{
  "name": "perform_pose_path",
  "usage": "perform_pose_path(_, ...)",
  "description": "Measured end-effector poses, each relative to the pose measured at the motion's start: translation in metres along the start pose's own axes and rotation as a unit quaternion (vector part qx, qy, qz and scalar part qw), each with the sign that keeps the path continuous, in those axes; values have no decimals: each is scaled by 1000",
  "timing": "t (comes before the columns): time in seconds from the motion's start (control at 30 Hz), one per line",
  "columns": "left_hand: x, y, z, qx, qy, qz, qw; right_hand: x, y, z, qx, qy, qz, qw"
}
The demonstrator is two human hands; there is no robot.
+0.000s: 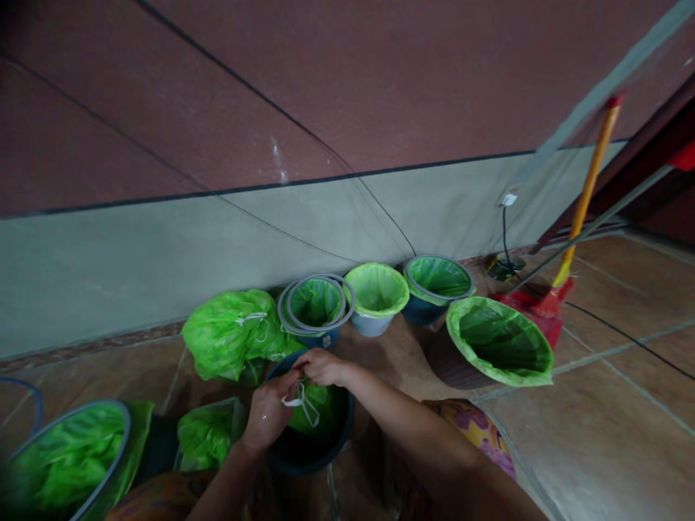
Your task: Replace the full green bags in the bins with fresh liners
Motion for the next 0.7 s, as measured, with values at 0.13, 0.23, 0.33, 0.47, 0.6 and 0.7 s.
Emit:
perform_pose_path(0.13,1,-1,2,-53,-41,6,998,1,-1,0,106,21,-6,994)
perform_pose_path(0.23,1,0,6,-55,-49,-6,997,5,-1,3,96,33,-6,995)
perform_pose_path(0.33,2,1,9,-54,-50,-18,997,11,0,7,38,20,5,999)
perform_pose_path(0.47,5,7,6,-20,-74,-80,994,17,1,14,-32,21,57,998)
perform_pose_path(0.6,8,12,3,16,-67,-145,987,19,-2,14,-95,22,120,988)
perform_pose_path(0.7,6,11,1,79,-58,-112,989,18,-1,12,-72,15,90,993)
Point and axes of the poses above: each hand's wrist, its own x-axis away from the middle knuckle, its own y-axis out of the back of the hand, z = x × y, the point moved 4 cm from there along -x, towards the middle knuckle, and after that the axes turned 4 degrees about z, right-handed, at the moved point
